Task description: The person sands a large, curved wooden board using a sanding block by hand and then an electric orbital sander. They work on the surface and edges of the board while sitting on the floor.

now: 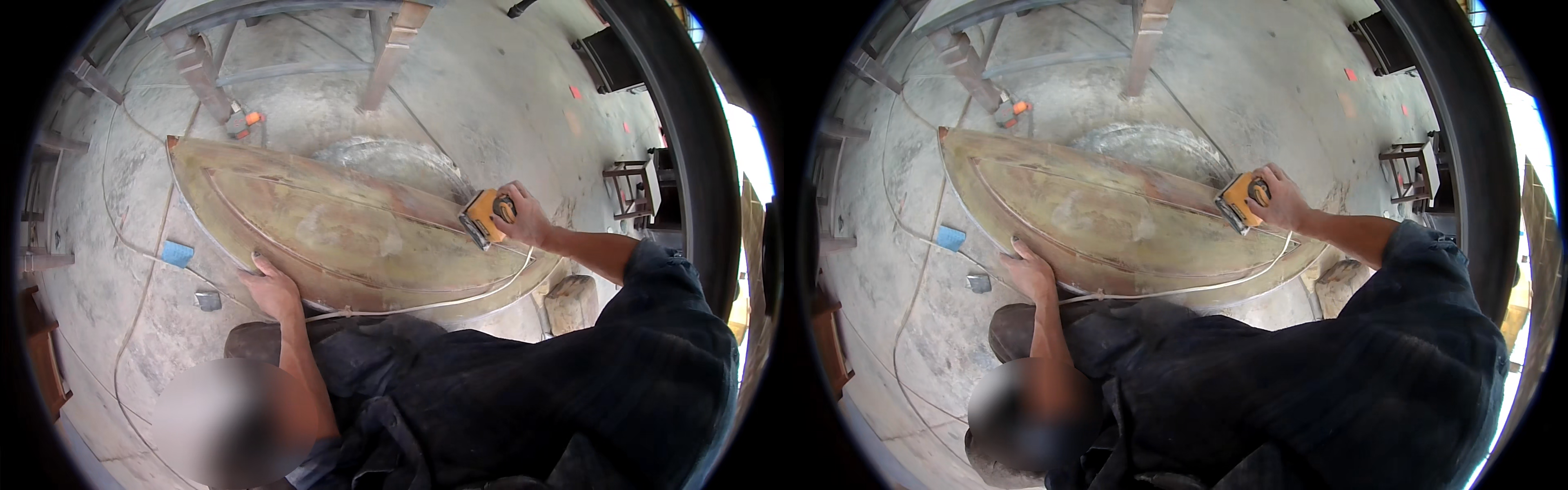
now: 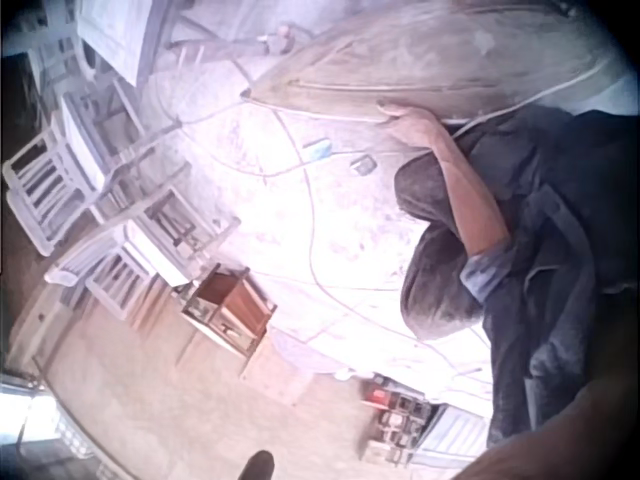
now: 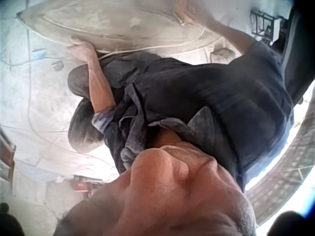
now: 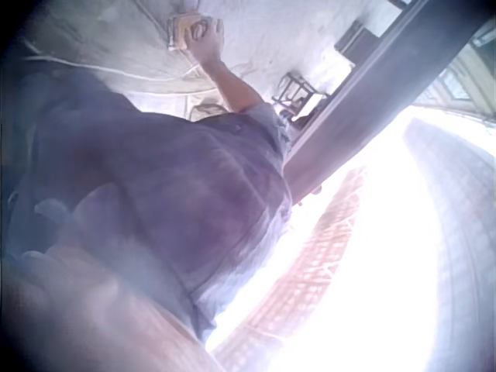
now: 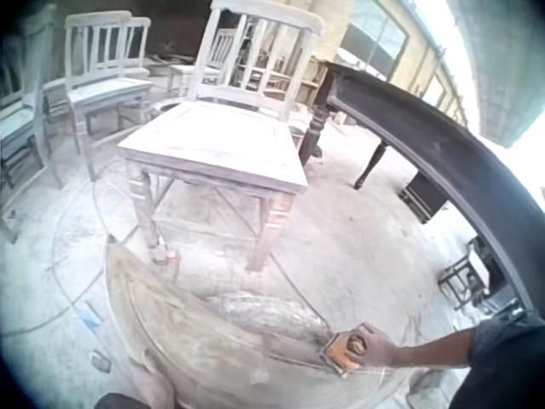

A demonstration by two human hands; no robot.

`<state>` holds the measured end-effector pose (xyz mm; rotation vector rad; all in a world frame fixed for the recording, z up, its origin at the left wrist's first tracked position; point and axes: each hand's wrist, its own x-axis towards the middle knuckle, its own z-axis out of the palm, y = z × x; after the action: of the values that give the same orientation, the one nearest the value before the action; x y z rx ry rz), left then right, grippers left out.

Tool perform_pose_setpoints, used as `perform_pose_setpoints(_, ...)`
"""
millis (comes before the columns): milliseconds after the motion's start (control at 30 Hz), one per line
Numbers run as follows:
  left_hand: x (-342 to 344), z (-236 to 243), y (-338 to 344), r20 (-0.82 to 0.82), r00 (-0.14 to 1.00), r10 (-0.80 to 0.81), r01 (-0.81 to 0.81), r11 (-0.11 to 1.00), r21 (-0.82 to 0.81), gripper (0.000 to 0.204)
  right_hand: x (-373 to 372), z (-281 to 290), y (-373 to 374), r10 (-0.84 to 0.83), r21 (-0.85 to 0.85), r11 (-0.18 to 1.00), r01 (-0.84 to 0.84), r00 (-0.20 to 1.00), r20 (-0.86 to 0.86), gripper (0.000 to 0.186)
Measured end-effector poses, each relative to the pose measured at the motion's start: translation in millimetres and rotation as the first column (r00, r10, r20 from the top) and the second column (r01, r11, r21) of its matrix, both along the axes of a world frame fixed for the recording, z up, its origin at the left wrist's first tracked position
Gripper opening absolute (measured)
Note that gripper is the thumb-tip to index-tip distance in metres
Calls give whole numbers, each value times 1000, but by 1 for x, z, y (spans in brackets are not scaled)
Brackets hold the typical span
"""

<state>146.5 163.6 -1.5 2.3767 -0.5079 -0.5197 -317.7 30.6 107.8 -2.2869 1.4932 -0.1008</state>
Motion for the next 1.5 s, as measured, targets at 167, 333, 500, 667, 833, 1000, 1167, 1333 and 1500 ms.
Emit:
perform_pose_setpoints(167, -6, -3, -3, 44, 998, 42, -41, 999, -32, 76, 14, 6, 3, -63, 4, 998, 63, 998, -15, 48)
perform_pose_setpoints(333, -6, 5, -2, -31, 998, 58, -59, 997, -47, 77, 106, 1, -28, 0, 25, 1000, 1, 999, -37, 48)
perform_pose_setpoints(500, -7, 5, -5, -18, 999, 36, -37, 997, -72, 76, 190, -4, -62, 125, -38, 991, -125, 992, -5, 51)
perform_pose_setpoints(667, 1, -3, 0, 31, 999, 17, -17, 1000, -15, 74, 231, -8, -69, 209, -21, 978, -209, 978, 5, 51)
perform_pose_setpoints(833, 4, 5, 0, -8, 1000, -11, 12, 994, 108, 76, 168, -8, -42, 100, -4, 995, -101, 994, -48, 51)
perform_pose_setpoints(1000, 7, -4, 2, -8, 1000, -18, 18, 998, 52, 77, 75, 3, -10, -96, 40, 994, 98, 994, -52, 50)
perform_pose_setpoints(1167, -1, 4, -2, -29, 1000, 2, 0, 997, 74, 78, 1, 3, 22, -214, -40, 977, 211, 971, -103, 47)
perform_pose_setpoints(1333, -4, 11, -5, -67, 997, 38, -33, 997, 69, 78, 35, 15, 14, -23, 35, 999, 25, 998, -55, 45)
perform_pose_setpoints(1500, 0, -3, -2, 17, 1000, 13, -14, 998, 56, 77, 70, 8, -13, 320, 48, 946, -320, 947, 3, 45)
